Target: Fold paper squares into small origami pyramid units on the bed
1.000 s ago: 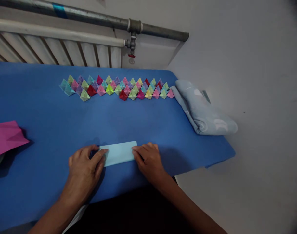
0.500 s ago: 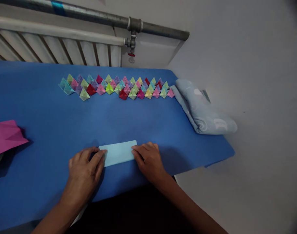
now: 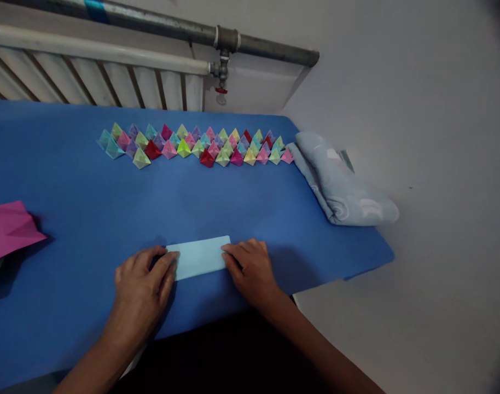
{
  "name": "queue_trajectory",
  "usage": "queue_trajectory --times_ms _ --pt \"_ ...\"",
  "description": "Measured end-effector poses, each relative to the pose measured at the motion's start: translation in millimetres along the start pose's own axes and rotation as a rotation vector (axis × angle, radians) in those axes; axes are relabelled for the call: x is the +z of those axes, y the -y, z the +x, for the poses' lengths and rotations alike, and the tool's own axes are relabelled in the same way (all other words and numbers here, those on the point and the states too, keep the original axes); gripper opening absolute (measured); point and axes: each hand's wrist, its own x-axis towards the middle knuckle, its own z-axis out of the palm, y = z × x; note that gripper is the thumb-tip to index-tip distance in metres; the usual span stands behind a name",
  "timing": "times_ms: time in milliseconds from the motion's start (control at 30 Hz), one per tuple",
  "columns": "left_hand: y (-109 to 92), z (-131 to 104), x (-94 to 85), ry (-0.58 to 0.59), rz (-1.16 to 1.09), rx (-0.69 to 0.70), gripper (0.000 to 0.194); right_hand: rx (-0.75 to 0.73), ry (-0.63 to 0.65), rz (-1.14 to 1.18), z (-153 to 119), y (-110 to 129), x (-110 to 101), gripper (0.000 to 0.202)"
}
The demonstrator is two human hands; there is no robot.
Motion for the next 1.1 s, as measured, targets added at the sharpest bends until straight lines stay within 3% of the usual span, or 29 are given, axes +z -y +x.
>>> queue_trajectory --times_ms 833,1100 --pt "-1 3 -2.1 0.017 0.044 -0.004 0.03 0.026 -0.025 0.052 -1 2 0 0.015" --pt "-15 7 -9.4 0.077 0.185 -0.01 0.027 0.021 0.006 -0.016 1 3 -1 0.015"
